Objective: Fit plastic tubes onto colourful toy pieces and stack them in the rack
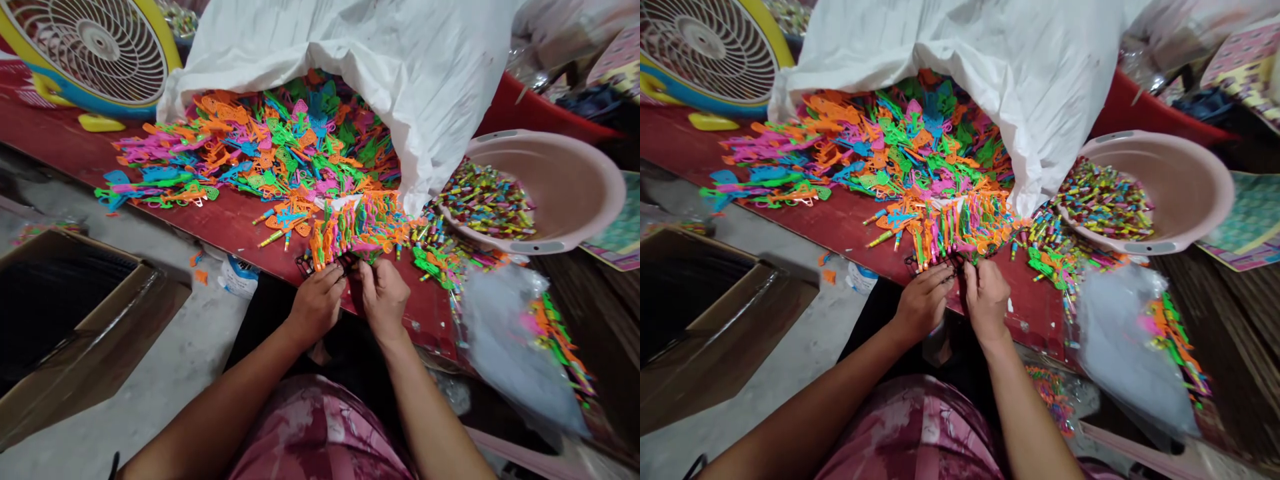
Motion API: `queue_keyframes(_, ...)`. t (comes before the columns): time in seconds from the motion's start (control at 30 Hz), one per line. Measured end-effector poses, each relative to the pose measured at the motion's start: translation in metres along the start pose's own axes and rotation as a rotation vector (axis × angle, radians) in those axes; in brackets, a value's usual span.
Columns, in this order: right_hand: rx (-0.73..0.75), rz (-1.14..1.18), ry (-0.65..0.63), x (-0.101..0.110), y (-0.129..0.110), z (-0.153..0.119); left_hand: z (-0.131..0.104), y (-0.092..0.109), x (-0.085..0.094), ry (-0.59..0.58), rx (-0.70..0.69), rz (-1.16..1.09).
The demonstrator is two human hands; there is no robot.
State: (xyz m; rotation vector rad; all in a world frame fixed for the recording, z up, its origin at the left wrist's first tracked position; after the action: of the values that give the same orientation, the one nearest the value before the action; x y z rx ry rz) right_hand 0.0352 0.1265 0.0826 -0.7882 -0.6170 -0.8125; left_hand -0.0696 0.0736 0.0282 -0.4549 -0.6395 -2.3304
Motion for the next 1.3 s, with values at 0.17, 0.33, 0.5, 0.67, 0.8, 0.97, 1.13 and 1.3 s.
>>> queue_keyframes(0.17, 0.078, 0.000, -0.095, 0.000, 0.002, 0.003, 0.003, 0.000, 0.000, -0.023, 0.018, -0.004)
queue_keyframes(0.33, -0.043, 0.082, -0.087, -0.002, 0.015, 0.000, 0.004, -0.002, -0.003, -0.073, 0.070, -0.007)
queue_keyframes(0.5, -0.091, 0.093, -0.072, -0.004, 0.014, -0.002, 0.005, -0.001, 0.000, -0.057, 0.071, -0.008)
queue_keyframes(0.67, -0.113, 0.119, -0.063, -0.006, 0.011, -0.002, 0.007, -0.001, 0.001, -0.053, 0.065, 0.001)
queue_keyframes(0.8, -0.089, 0.043, 0.001, -0.004, 0.008, -0.002, 0.009, 0.000, 0.001, -0.052, 0.053, 0.005)
queue_keyframes(0.97, 0.007, -0.029, 0.005, -0.005, 0.004, -0.002, 0.008, -0.001, 0.000, -0.050, 0.063, 0.023)
queue_keyframes(1.13, 0.008, -0.035, 0.007, -0.005, 0.005, -0.003, 0.008, -0.001, 0.000, -0.057, 0.066, 0.030)
queue_keyframes(1.3, -0.146, 0.160, -0.142, -0.010, 0.013, 0.001, 0.009, -0.002, -0.002, -0.072, 0.087, 0.035)
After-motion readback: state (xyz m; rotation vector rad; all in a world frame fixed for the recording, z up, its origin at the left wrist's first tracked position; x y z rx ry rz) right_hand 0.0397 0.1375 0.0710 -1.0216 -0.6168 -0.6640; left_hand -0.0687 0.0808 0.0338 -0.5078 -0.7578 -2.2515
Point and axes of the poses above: each hand's wrist, its own z-axis towards the middle knuckle, its own x-axis out of the back of the hand, y = z × x, the point moved 10 cm from there along z, towards the middle knuckle, and after that the axes turned 7 degrees about -x, right-handed, at the moved point
